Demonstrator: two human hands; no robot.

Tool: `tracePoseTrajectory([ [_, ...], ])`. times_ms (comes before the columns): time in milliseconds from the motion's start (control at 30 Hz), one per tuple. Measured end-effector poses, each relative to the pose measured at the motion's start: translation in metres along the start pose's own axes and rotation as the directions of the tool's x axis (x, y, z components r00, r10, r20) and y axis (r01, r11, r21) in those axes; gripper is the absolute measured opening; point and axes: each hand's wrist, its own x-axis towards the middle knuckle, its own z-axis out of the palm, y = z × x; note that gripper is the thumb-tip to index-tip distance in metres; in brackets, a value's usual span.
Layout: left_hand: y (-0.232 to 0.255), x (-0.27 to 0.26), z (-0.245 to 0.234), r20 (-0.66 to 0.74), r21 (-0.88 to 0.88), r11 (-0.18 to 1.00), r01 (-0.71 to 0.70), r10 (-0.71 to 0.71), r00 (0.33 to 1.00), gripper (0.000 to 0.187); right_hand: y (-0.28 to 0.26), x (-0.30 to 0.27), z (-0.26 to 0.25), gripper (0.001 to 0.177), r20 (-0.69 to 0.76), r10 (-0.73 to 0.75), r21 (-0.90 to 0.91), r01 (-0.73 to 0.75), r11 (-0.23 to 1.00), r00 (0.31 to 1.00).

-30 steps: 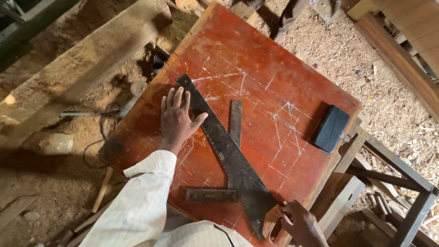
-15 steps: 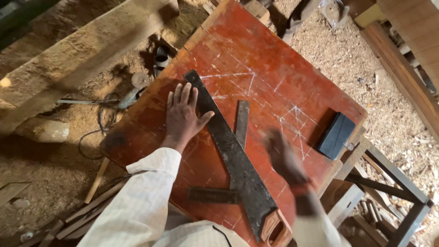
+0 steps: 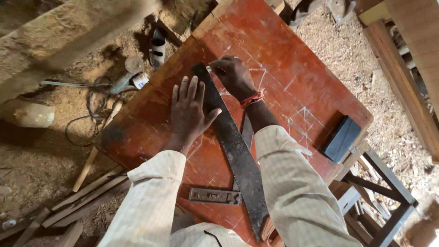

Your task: The person measures a wooden plank on a workbench using a tape measure and a set square, then marks lines with chalk. They repeatedly reposition the tools to draw multiple straight lines across the plank's surface.

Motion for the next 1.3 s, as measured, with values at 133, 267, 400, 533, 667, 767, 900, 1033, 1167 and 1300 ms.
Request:
tracePoseTrajectory([
  [133, 0.001, 0.001, -0.002, 0.013, 0.002, 1.000, 0.007, -0.007, 1.000, 0.094, 0.000, -0.003, -0.006, 0.013, -0.021, -0.035, 0.016, 0.035, 0.999, 0.999],
  [267, 0.000, -0.002, -0.003, -0.007, -0.004, 1.000, -0.005, 0.005, 1.000, 0.093, -0.005, -0.003, -0.008, 0.013, -0.017, -0.053, 0.044, 0.054, 0.998, 0.998],
  [400, -0.002, -0.005, -0.003, -0.059, -0.021, 0.999, -0.026, 0.025, 0.998, 0.091, -0.006, -0.004, -0.010, 0.015, -0.022, 0.072, 0.136, -0.068, 0.988, 0.997],
  [533, -0.002, -0.009, -0.002, -0.067, -0.024, 0.999, -0.026, 0.025, 0.997, 0.089, -0.005, -0.006, -0.008, 0.014, -0.004, 0.092, 0.128, -0.090, 0.988, 0.996],
  [667, -0.001, -0.006, -0.003, -0.058, -0.027, 0.999, -0.029, 0.027, 0.998, 0.089, -0.003, -0.003, -0.008, 0.013, -0.036, -0.026, 0.058, 0.028, 0.998, 0.999],
  [767, -0.002, -0.006, -0.004, -0.058, -0.027, 0.999, -0.033, 0.031, 0.998, 0.089, -0.003, -0.002, -0.009, 0.012, -0.025, -0.065, 0.028, 0.066, 0.997, 0.998],
  [900, -0.002, -0.007, -0.004, -0.046, -0.021, 0.999, -0.033, 0.032, 0.998, 0.090, -0.003, -0.003, -0.010, 0.012, 0.031, -0.052, 0.007, 0.052, 0.999, 0.998],
  [1033, -0.002, -0.008, -0.004, -0.053, -0.020, 0.999, -0.034, 0.033, 0.998, 0.090, -0.007, -0.002, -0.012, 0.011, 0.025, -0.077, -0.045, 0.079, 0.996, 0.997],
  [1167, -0.002, -0.008, -0.003, -0.052, -0.007, 0.999, -0.037, 0.037, 0.998, 0.091, -0.009, -0.005, -0.015, 0.009, 0.059, -0.098, -0.092, 0.104, 0.990, 0.993],
  [1300, -0.004, -0.008, -0.002, -0.058, -0.021, 0.999, -0.044, 0.043, 0.997, 0.092, -0.011, -0.019, -0.023, 0.008, 0.114, -0.122, -0.112, 0.135, 0.984, 0.986],
])
